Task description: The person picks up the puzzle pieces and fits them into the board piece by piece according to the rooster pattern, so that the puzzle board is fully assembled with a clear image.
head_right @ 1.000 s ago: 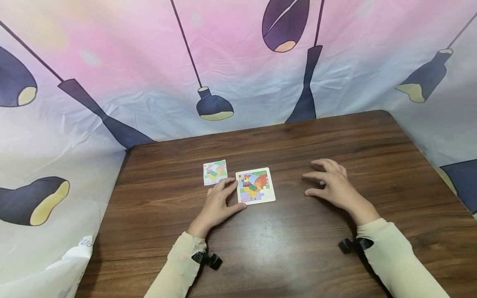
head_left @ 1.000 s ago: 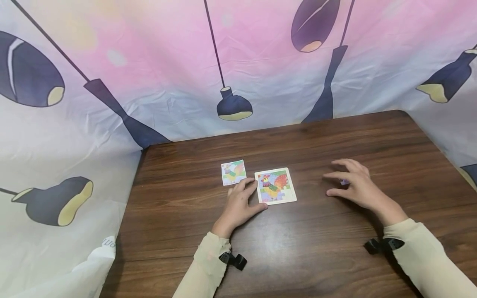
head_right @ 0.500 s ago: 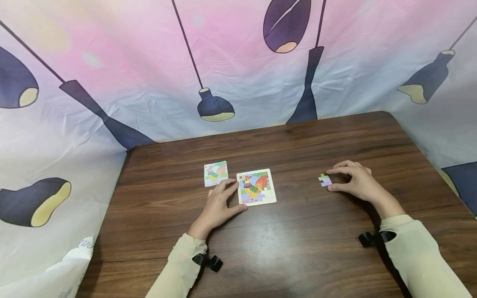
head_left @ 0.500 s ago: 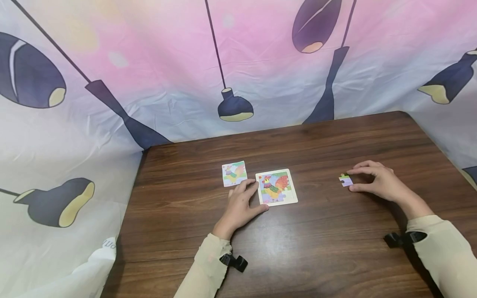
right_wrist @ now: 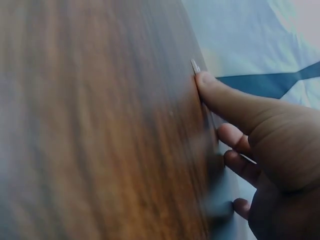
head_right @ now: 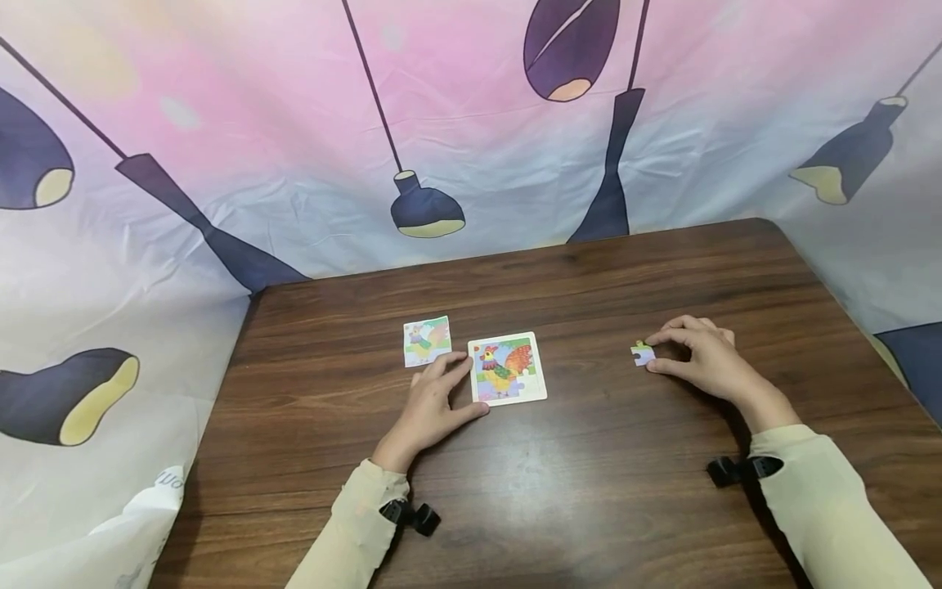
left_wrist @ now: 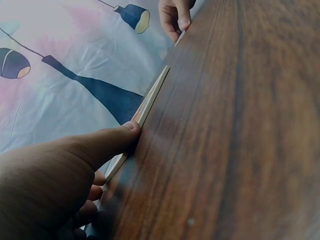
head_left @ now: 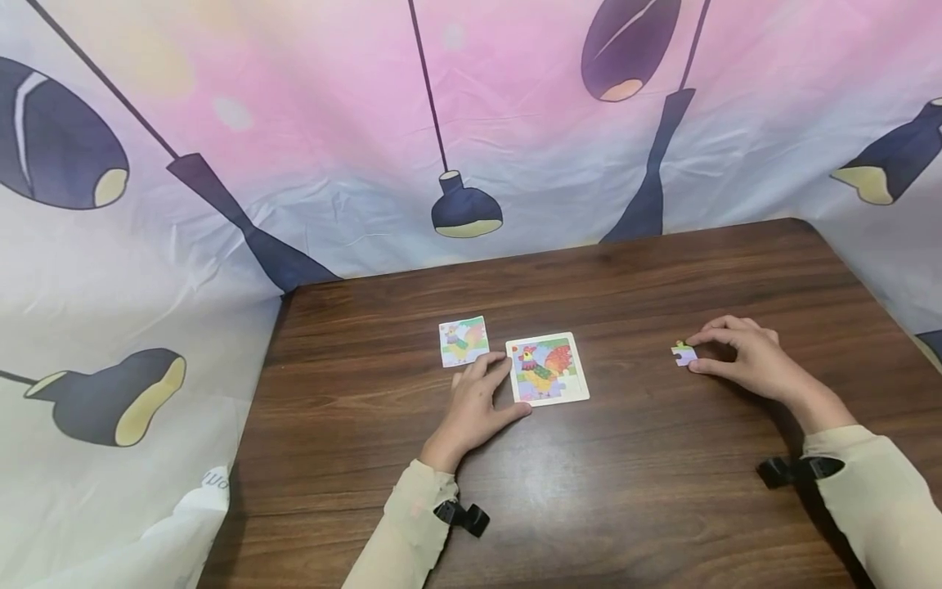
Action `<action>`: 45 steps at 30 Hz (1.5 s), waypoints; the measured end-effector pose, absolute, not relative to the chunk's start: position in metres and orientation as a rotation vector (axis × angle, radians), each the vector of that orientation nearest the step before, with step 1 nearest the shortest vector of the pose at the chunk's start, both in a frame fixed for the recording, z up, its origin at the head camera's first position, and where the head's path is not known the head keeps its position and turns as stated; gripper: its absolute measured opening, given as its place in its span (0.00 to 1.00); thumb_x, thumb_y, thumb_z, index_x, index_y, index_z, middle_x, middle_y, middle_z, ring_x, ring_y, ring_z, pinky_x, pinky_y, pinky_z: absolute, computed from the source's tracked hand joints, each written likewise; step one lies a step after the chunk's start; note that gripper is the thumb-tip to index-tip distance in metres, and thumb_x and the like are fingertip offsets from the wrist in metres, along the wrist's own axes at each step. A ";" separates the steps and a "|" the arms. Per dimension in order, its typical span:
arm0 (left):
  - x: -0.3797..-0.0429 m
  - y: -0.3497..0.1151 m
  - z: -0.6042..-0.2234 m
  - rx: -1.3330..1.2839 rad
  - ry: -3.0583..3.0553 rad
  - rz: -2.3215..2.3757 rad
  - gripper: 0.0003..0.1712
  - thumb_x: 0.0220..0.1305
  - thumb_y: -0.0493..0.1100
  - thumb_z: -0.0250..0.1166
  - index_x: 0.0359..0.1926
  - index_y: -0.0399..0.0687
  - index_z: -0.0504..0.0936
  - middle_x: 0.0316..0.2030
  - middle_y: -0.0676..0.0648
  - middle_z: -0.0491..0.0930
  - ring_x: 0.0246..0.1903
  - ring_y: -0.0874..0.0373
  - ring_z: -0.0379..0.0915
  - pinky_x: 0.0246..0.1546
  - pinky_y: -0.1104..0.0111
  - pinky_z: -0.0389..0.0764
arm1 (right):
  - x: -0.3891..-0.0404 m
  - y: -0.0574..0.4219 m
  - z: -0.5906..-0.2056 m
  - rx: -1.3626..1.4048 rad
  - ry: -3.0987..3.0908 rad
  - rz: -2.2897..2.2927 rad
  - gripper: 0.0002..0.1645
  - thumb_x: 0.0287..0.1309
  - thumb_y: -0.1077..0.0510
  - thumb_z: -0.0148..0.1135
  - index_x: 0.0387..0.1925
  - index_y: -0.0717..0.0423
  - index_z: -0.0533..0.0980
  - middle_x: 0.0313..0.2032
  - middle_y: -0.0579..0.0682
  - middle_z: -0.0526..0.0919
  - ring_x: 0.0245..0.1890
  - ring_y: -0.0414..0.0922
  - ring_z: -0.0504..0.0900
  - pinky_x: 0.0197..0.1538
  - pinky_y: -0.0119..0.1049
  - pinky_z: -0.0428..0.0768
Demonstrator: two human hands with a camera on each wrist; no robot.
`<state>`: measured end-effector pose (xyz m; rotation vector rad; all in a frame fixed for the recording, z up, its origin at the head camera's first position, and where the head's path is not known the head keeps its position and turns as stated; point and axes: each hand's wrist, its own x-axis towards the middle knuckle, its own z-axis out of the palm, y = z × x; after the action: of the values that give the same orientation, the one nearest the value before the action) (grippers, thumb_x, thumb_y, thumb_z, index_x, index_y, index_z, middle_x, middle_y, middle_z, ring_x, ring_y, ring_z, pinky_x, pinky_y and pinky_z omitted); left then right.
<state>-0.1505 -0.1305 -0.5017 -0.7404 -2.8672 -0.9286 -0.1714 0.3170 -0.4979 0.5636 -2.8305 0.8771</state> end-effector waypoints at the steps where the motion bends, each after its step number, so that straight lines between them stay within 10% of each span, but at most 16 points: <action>1: -0.151 -0.130 -0.501 -0.741 -2.866 -0.930 0.45 0.63 0.57 0.77 0.73 0.39 0.75 0.72 0.40 0.69 0.68 0.43 0.68 0.54 0.49 0.65 | -0.170 0.316 -0.498 0.565 -2.823 0.866 0.20 0.54 0.58 0.82 0.49 0.57 0.87 0.48 0.56 0.81 0.50 0.57 0.72 0.48 0.60 0.56; 24: -0.150 -0.131 -0.502 -0.744 -2.858 -0.936 0.45 0.62 0.57 0.78 0.73 0.39 0.75 0.72 0.40 0.70 0.69 0.42 0.68 0.55 0.48 0.65 | -0.163 0.172 -0.499 0.879 -2.677 1.150 0.16 0.54 0.54 0.83 0.44 0.48 0.87 0.49 0.46 0.82 0.51 0.49 0.78 0.57 0.57 0.64; 45: -0.150 -0.130 -0.502 -0.743 -2.848 -0.951 0.45 0.62 0.56 0.78 0.73 0.38 0.76 0.71 0.39 0.70 0.68 0.41 0.69 0.55 0.47 0.66 | -0.164 0.162 -0.502 0.898 -2.724 1.072 0.20 0.58 0.53 0.81 0.51 0.49 0.87 0.53 0.48 0.81 0.55 0.51 0.78 0.55 0.54 0.60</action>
<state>-0.1504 -0.1301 -0.5016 -0.7427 -2.8483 -0.9513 -0.1637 0.1619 -0.5021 0.8983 -2.7237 1.0723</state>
